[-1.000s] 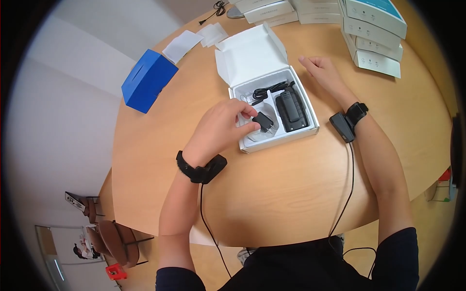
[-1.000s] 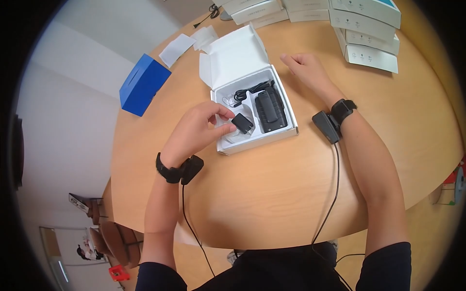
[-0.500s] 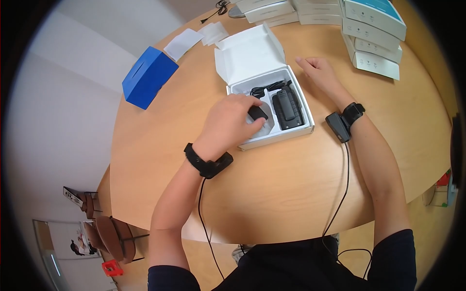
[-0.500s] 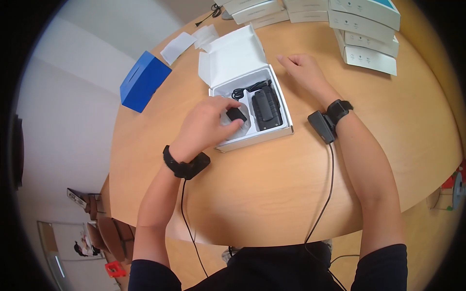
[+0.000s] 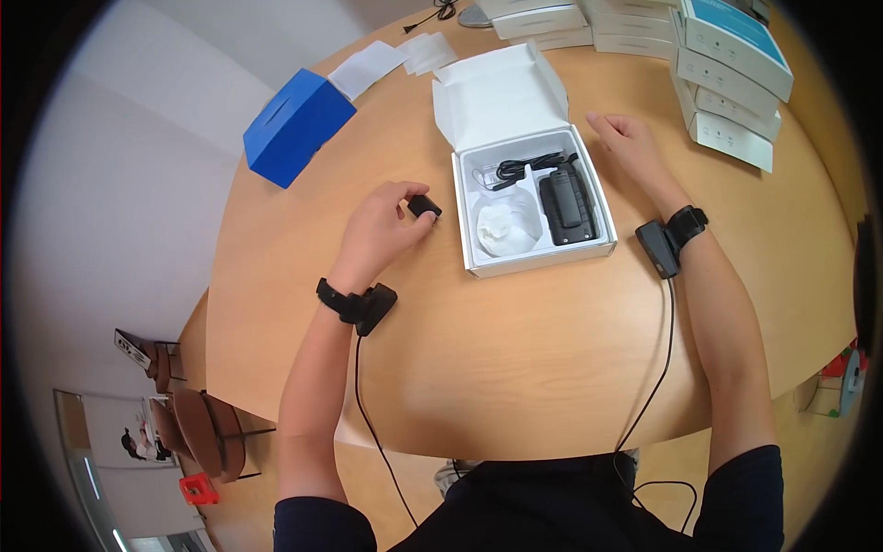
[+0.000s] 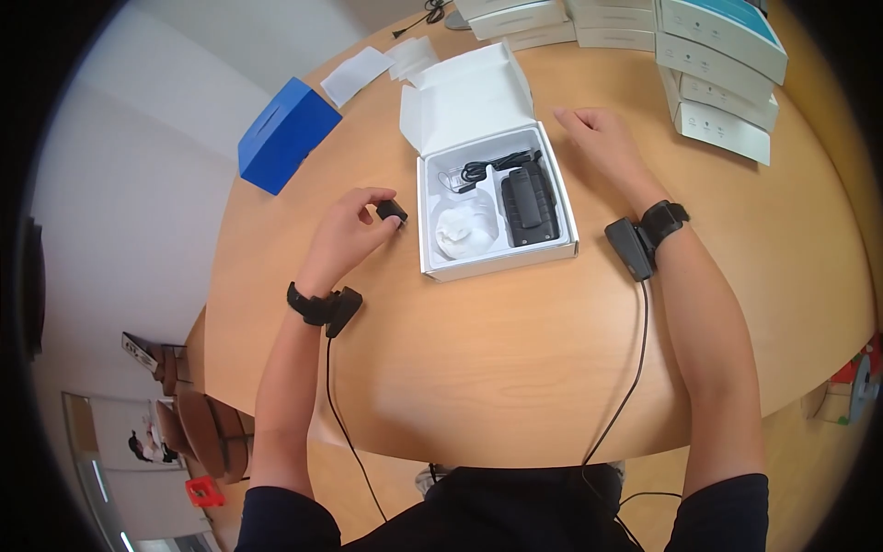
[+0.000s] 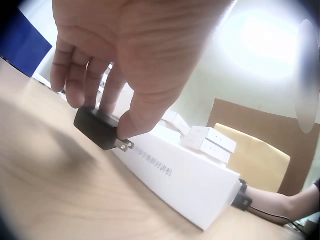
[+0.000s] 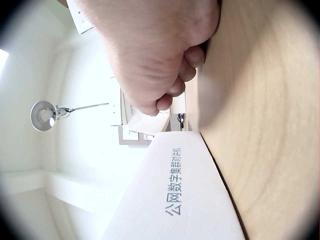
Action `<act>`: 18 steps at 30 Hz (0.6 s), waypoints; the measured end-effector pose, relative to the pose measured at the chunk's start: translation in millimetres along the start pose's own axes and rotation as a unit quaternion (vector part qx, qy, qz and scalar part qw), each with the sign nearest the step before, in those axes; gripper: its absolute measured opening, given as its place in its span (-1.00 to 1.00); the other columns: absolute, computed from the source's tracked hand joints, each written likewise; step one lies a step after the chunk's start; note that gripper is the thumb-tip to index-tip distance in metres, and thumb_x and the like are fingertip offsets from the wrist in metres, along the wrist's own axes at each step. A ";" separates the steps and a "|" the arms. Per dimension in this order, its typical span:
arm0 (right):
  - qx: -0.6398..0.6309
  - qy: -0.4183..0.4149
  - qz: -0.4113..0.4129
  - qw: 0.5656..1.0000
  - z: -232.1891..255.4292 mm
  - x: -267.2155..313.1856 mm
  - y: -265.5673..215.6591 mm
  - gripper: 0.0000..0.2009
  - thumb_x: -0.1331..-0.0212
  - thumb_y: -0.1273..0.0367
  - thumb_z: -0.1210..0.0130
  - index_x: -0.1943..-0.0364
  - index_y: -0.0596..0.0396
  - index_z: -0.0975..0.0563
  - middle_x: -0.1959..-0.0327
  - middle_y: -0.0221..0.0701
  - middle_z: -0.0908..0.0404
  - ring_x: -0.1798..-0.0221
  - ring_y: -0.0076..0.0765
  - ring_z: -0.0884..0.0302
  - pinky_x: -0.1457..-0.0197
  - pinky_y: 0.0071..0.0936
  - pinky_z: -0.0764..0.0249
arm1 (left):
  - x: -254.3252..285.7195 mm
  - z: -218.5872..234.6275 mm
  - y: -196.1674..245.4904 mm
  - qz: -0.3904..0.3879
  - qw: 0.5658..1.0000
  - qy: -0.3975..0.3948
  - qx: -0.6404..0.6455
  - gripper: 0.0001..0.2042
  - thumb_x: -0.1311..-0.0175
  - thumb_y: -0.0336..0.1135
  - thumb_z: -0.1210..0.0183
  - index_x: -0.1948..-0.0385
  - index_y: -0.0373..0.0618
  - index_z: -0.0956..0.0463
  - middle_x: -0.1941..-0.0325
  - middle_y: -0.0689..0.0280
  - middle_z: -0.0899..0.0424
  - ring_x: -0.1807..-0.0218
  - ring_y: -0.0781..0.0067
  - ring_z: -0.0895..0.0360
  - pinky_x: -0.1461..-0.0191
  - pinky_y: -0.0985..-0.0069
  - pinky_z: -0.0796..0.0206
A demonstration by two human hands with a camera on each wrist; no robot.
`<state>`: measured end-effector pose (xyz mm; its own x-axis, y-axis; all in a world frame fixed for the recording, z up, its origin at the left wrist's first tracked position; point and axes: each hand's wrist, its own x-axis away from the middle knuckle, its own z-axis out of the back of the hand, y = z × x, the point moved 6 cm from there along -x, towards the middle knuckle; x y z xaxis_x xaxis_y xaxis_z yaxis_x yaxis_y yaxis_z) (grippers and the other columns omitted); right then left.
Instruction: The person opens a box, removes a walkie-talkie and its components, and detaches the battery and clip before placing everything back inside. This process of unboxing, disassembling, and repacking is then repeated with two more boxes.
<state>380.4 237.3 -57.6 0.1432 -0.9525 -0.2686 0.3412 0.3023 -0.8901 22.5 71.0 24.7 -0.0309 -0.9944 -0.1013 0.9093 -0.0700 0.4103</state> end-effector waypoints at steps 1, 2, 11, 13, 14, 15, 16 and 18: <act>-0.001 0.002 0.004 1.000 0.0 -0.4 0.5 -0.41 -0.48 -0.05 -0.18 0.59 0.13 -0.44 0.63 -0.60 -0.31 0.51 -0.62 -0.15 0.42 -0.40 -0.14 | 0.1 -3.3 -2.8 0.004 1.000 -0.009 -0.014 -0.60 -0.26 -0.24 -0.40 -0.14 -0.09 -0.72 0.01 0.30 -0.77 0.20 0.42 -0.55 0.01 0.41 -0.51; 0.001 -0.001 0.001 1.000 0.1 -0.6 1.2 -0.41 -0.48 -0.05 -0.18 0.59 0.13 -0.44 0.63 -0.60 -0.30 0.51 -0.62 -0.15 0.42 -0.40 -0.14 | 0.4 -5.8 -5.8 0.008 0.999 -0.018 -0.027 -0.60 -0.26 -0.24 -0.40 -0.14 -0.09 -0.72 0.00 0.29 -0.77 0.19 0.39 -0.56 0.00 0.39 -0.52; 0.006 -0.011 -0.014 1.000 1.8 -1.3 4.8 -0.40 -0.47 -0.07 -0.20 0.62 0.12 -0.46 0.64 -0.62 -0.30 0.51 -0.63 -0.15 0.41 -0.42 -0.14 | -4.6 4.9 12.1 -0.151 0.978 0.142 0.007 -0.71 -0.43 -0.22 -0.34 -0.09 -0.12 -0.72 0.02 0.25 -0.78 0.02 0.32 -0.67 -0.05 0.32 -0.51; 0.015 -0.007 -0.006 1.000 2.8 -1.0 2.5 -0.39 -0.47 -0.07 -0.20 0.62 0.12 -0.46 0.64 -0.62 -0.31 0.50 -0.62 -0.17 0.41 -0.42 -0.16 | -12.7 3.8 32.6 -0.136 0.983 0.104 0.067 -0.75 -0.45 -0.25 -0.31 -0.05 -0.13 -0.73 0.03 0.24 -0.79 0.02 0.30 -0.68 -0.04 0.31 -0.50; 0.014 -0.008 -0.007 1.000 3.1 -0.3 0.6 -0.40 -0.47 -0.07 -0.20 0.62 0.13 -0.47 0.63 -0.61 -0.31 0.50 -0.62 -0.17 0.41 -0.43 -0.17 | -16.9 1.1 41.5 -0.128 0.983 0.085 0.096 -0.76 -0.46 -0.26 -0.30 -0.03 -0.13 -0.74 0.03 0.24 -0.80 0.02 0.30 -0.69 -0.04 0.30 -0.50; 0.012 -0.009 -0.008 1.000 3.1 0.8 -1.0 -0.40 -0.47 -0.06 -0.20 0.61 0.14 -0.47 0.63 -0.61 -0.32 0.50 -0.62 -0.18 0.40 -0.43 -0.18 | -21.1 -2.4 51.7 -0.144 0.984 0.072 0.078 -0.77 -0.46 -0.26 -0.30 -0.01 -0.13 -0.75 0.04 0.23 -0.80 0.03 0.29 -0.69 -0.03 0.29 -0.50; 0.009 -0.010 -0.010 1.000 3.1 1.5 -2.6 -0.40 -0.47 -0.06 -0.20 0.61 0.14 -0.48 0.63 -0.60 -0.32 0.49 -0.61 -0.19 0.40 -0.43 -0.19 | -26.1 -6.4 61.3 -0.161 0.983 0.059 0.058 -0.78 -0.45 -0.26 -0.30 0.01 -0.13 -0.75 0.05 0.23 -0.80 0.04 0.28 -0.69 -0.02 0.28 -0.51; 0.011 -0.010 -0.010 1.000 3.5 1.2 -2.8 -0.40 -0.46 -0.06 -0.20 0.60 0.16 -0.48 0.63 -0.59 -0.34 0.49 -0.61 -0.21 0.40 -0.43 -0.20 | -36.5 -16.7 73.8 -0.189 0.981 0.039 0.025 -0.79 -0.44 -0.27 -0.30 0.02 -0.13 -0.75 0.08 0.21 -0.80 0.05 0.25 -0.69 -0.03 0.26 -0.51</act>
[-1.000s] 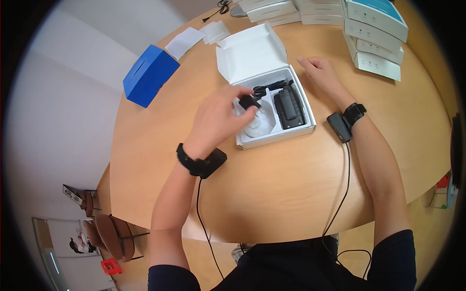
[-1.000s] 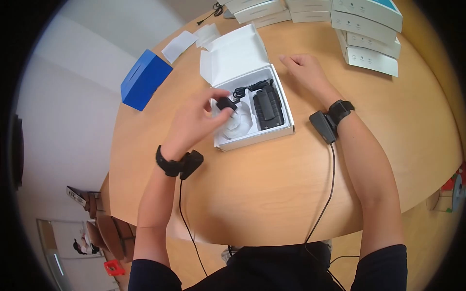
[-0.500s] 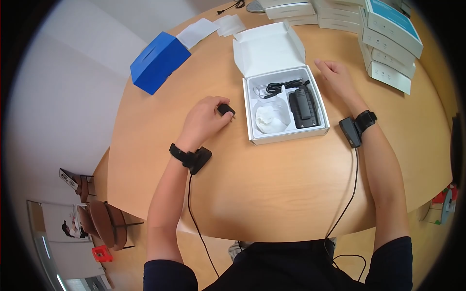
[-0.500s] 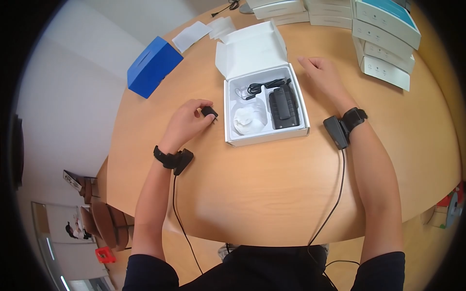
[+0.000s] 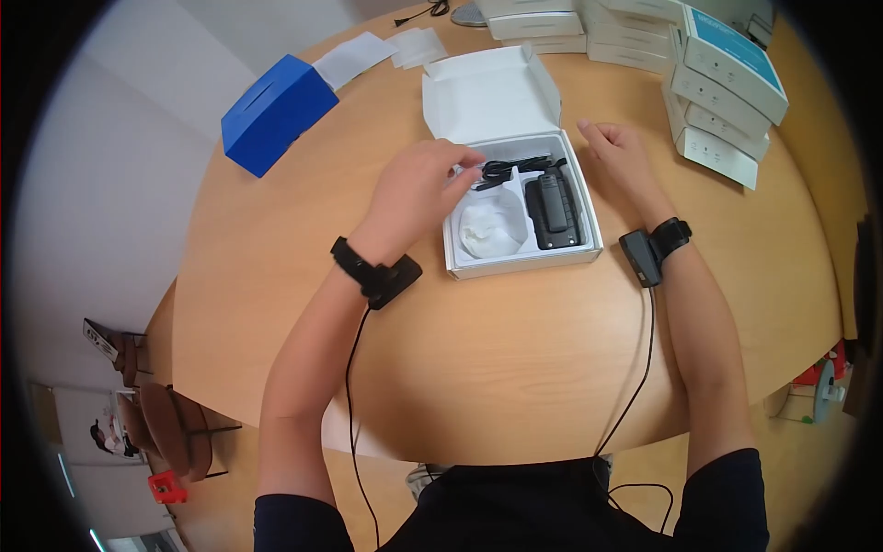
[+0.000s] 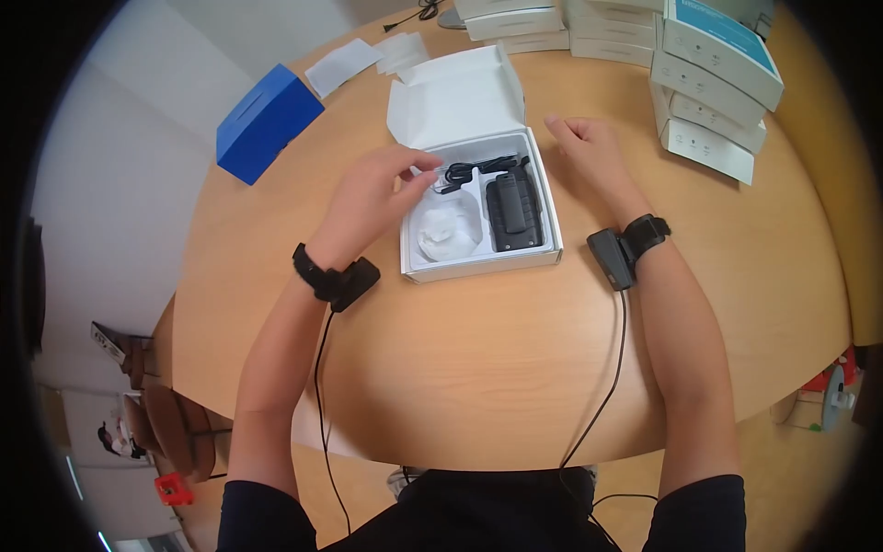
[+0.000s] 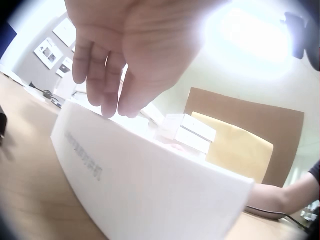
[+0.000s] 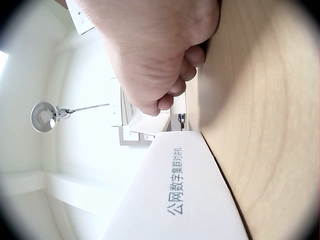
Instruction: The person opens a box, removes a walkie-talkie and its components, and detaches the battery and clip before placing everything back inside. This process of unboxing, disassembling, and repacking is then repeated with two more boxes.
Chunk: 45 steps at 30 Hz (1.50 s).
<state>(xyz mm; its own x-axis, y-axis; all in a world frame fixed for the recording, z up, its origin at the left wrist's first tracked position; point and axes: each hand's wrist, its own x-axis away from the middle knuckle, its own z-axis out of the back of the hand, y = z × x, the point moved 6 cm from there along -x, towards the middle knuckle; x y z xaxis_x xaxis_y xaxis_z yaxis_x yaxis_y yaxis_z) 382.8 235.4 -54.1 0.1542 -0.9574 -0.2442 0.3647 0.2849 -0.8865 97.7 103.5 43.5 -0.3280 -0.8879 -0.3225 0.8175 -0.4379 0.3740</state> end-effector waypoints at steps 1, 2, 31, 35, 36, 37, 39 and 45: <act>0.001 0.001 -0.001 1.000 0.5 0.3 0.4 -0.40 -0.46 -0.06 -0.20 0.60 0.16 -0.49 0.63 -0.59 -0.35 0.49 -0.61 -0.21 0.39 -0.43 -0.21 | -5.5 -7.2 1.1 -0.011 1.000 -0.010 -0.012 -0.79 -0.43 -0.28 -0.30 0.02 -0.13 -0.75 0.09 0.20 -0.79 0.05 0.22 -0.69 -0.03 0.26 -0.51; -0.002 0.003 -0.003 1.000 0.5 1.2 -0.6 -0.40 -0.46 -0.06 -0.20 0.59 0.17 -0.49 0.63 -0.58 -0.35 0.49 -0.61 -0.21 0.39 -0.43 -0.21 | -10.1 -14.0 1.6 -0.022 0.999 -0.021 -0.024 -0.79 -0.42 -0.28 -0.30 0.02 -0.13 -0.75 0.10 0.19 -0.79 0.05 0.19 -0.69 -0.04 0.25 -0.51; 0.017 0.004 0.002 1.000 -0.4 1.5 -4.3 -0.39 -0.46 -0.06 -0.19 0.60 0.17 -0.46 0.65 -0.55 -0.30 0.51 -0.58 -0.18 0.41 -0.38 -0.16 | -15.0 -5.6 -25.9 0.101 0.984 0.078 0.127 -0.82 -0.50 -0.26 -0.30 0.07 -0.14 -0.66 0.23 0.25 -0.78 0.18 0.39 -0.72 0.06 0.41 -0.52; 0.008 0.007 -0.008 1.000 -1.9 -0.7 2.2 -0.39 -0.46 -0.07 -0.19 0.61 0.15 -0.45 0.65 -0.58 -0.29 0.51 -0.60 -0.16 0.42 -0.39 -0.15 | -8.6 5.4 -58.0 0.122 0.943 0.135 0.277 -0.80 -0.53 -0.26 -0.31 0.07 -0.23 -0.65 0.20 0.31 -0.77 0.17 0.55 -0.70 0.07 0.51 -0.53; 0.007 0.006 -0.008 1.000 -1.6 -0.7 1.8 -0.39 -0.46 -0.07 -0.19 0.61 0.14 -0.45 0.65 -0.58 -0.29 0.52 -0.60 -0.16 0.42 -0.39 -0.15 | -4.7 9.5 -66.8 0.137 0.935 0.138 0.295 -0.79 -0.55 -0.24 -0.30 0.05 -0.22 -0.63 0.18 0.33 -0.77 0.15 0.56 -0.69 0.05 0.54 -0.53; 0.005 0.006 -0.009 1.000 -1.6 -0.7 1.4 -0.39 -0.47 -0.07 -0.19 0.62 0.14 -0.45 0.65 -0.59 -0.29 0.52 -0.60 -0.16 0.42 -0.40 -0.15 | -0.3 14.5 -76.3 0.152 0.927 0.141 0.313 -0.78 -0.57 -0.22 -0.29 0.03 -0.21 -0.62 0.16 0.34 -0.77 0.14 0.58 -0.69 0.02 0.57 -0.52; 0.006 0.004 -0.007 1.000 -1.5 -1.3 2.1 -0.39 -0.46 -0.08 -0.19 0.62 0.13 -0.44 0.66 -0.60 -0.28 0.52 -0.61 -0.16 0.42 -0.40 -0.15 | 8.7 23.0 -95.3 0.172 0.916 0.154 0.329 -0.77 -0.58 -0.20 -0.28 0.01 -0.19 -0.61 0.15 0.36 -0.77 0.13 0.60 -0.69 0.01 0.61 -0.52; 0.006 0.007 0.002 1.000 -1.3 -2.2 4.6 -0.38 -0.46 -0.08 -0.19 0.64 0.11 -0.45 0.67 -0.60 -0.29 0.53 -0.61 -0.15 0.43 -0.41 -0.14 | 31.0 22.7 -142.9 0.170 0.947 0.160 0.221 -0.79 -0.55 -0.27 -0.28 0.09 -0.28 -0.65 0.21 0.33 -0.77 0.19 0.57 -0.68 0.04 0.55 -0.54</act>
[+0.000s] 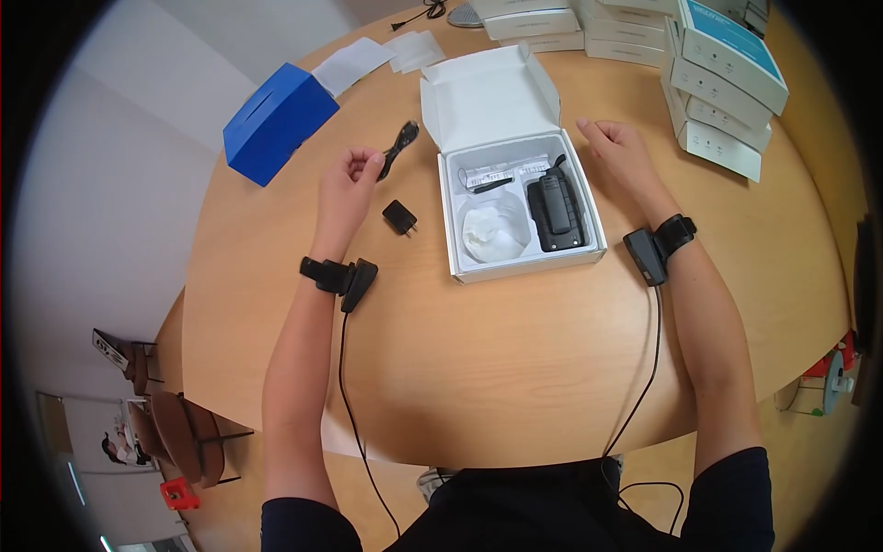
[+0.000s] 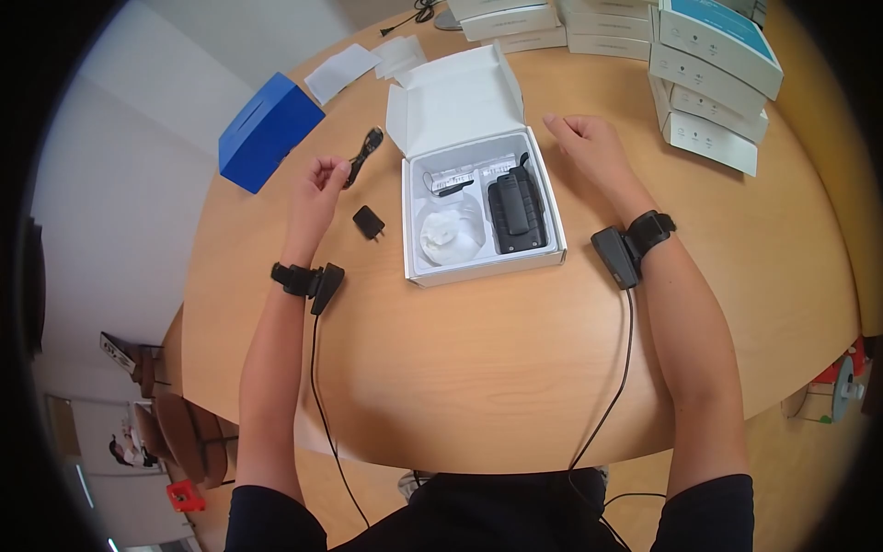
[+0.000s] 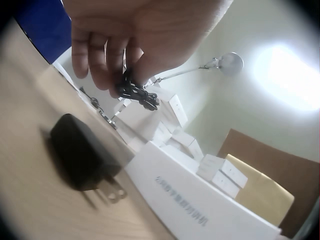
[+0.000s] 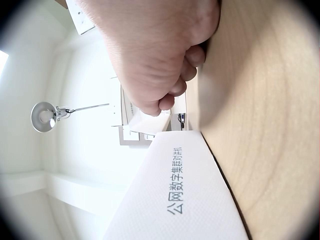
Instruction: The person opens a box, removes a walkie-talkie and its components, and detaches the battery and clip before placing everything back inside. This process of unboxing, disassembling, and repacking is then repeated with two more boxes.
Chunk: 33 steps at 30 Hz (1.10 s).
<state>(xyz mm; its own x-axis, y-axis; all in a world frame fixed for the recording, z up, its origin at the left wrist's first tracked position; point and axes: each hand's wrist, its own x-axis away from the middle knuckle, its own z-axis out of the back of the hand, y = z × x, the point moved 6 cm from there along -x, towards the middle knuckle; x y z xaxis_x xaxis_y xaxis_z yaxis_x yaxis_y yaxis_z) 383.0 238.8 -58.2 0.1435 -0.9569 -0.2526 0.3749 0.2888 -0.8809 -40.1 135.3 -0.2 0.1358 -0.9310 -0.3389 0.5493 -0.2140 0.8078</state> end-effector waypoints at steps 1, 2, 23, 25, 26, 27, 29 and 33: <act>0.001 0.000 0.000 1.000 0.0 -0.1 -0.1 -0.38 -0.46 -0.08 -0.19 0.64 0.11 -0.45 0.67 -0.59 -0.30 0.53 -0.61 -0.16 0.43 -0.41 -0.14 | 5.5 -1.4 -1.5 -0.005 0.999 -0.002 -0.047 -0.79 -0.55 -0.27 -0.28 0.09 -0.27 -0.65 0.21 0.33 -0.77 0.19 0.54 -0.68 0.04 0.53 -0.55; -0.001 0.001 0.001 1.000 -0.3 0.6 -1.7 -0.39 -0.48 -0.07 -0.20 0.65 0.07 -0.43 0.66 -0.63 -0.28 0.53 -0.65 -0.13 0.44 -0.44 -0.10 | 10.5 -3.8 3.0 -0.010 0.996 -0.004 -0.094 -0.78 -0.55 -0.26 -0.28 0.09 -0.26 -0.65 0.22 0.32 -0.78 0.19 0.52 -0.68 0.03 0.51 -0.55; 0.008 -0.002 0.010 1.000 1.4 5.0 -9.1 -0.40 -0.50 -0.07 -0.19 0.63 0.06 -0.42 0.65 -0.65 -0.26 0.52 -0.66 -0.10 0.44 -0.46 -0.08 | 28.1 -114.6 112.3 -0.291 0.879 -0.207 -0.316 -0.88 -0.28 -0.33 -0.35 0.27 -0.13 -0.79 0.25 0.21 -0.82 0.12 0.11 -0.66 -0.03 0.20 -0.50; 0.008 -0.008 -0.003 1.000 1.6 3.3 -6.7 -0.38 -0.47 -0.07 -0.18 0.62 0.16 -0.46 0.66 -0.56 -0.29 0.52 -0.59 -0.16 0.42 -0.39 -0.16 | 27.5 -121.8 108.0 -0.293 0.868 -0.205 -0.344 -0.88 -0.27 -0.33 -0.35 0.28 -0.13 -0.79 0.26 0.21 -0.81 0.12 0.10 -0.67 -0.05 0.19 -0.50; 0.010 -0.007 -0.003 1.000 1.4 2.1 -4.7 -0.38 -0.46 -0.07 -0.18 0.62 0.17 -0.46 0.66 -0.56 -0.30 0.52 -0.59 -0.17 0.42 -0.39 -0.16 | 27.1 -124.3 107.0 -0.294 0.863 -0.205 -0.357 -0.88 -0.26 -0.33 -0.35 0.29 -0.14 -0.79 0.27 0.21 -0.81 0.11 0.10 -0.67 -0.06 0.19 -0.50; 0.012 -0.007 -0.004 1.000 0.7 1.0 -2.7 -0.38 -0.46 -0.07 -0.18 0.61 0.17 -0.46 0.66 -0.56 -0.30 0.52 -0.59 -0.17 0.42 -0.39 -0.16 | 25.7 -126.3 105.2 -0.287 0.857 -0.211 -0.372 -0.88 -0.26 -0.33 -0.35 0.29 -0.14 -0.79 0.27 0.21 -0.81 0.12 0.10 -0.67 -0.05 0.18 -0.50; 0.011 -0.006 -0.003 1.000 0.6 0.7 -0.8 -0.38 -0.46 -0.08 -0.18 0.61 0.17 -0.47 0.66 -0.55 -0.31 0.52 -0.58 -0.18 0.42 -0.40 -0.17 | 23.4 -129.3 101.9 -0.274 0.845 -0.222 -0.402 -0.88 -0.25 -0.33 -0.35 0.30 -0.14 -0.79 0.28 0.21 -0.81 0.14 0.10 -0.67 -0.05 0.18 -0.51; 0.010 -0.005 0.002 1.000 0.2 0.2 -0.7 -0.39 -0.45 -0.08 -0.18 0.61 0.16 -0.48 0.67 -0.54 -0.32 0.53 -0.58 -0.20 0.42 -0.40 -0.17 | 23.4 -133.3 101.4 -0.273 0.840 -0.204 -0.423 -0.89 -0.24 -0.33 -0.35 0.36 -0.15 -0.77 0.33 0.21 -0.80 0.15 0.08 -0.67 -0.03 0.17 -0.51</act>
<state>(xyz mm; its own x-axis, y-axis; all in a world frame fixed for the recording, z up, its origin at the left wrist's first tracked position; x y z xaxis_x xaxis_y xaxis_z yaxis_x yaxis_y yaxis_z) 382.9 238.4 -57.6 0.1532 -0.9555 -0.2522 0.3923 0.2931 -0.8719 128.7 131.3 9.4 -0.5258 -0.8233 -0.2139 0.8503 -0.5158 -0.1046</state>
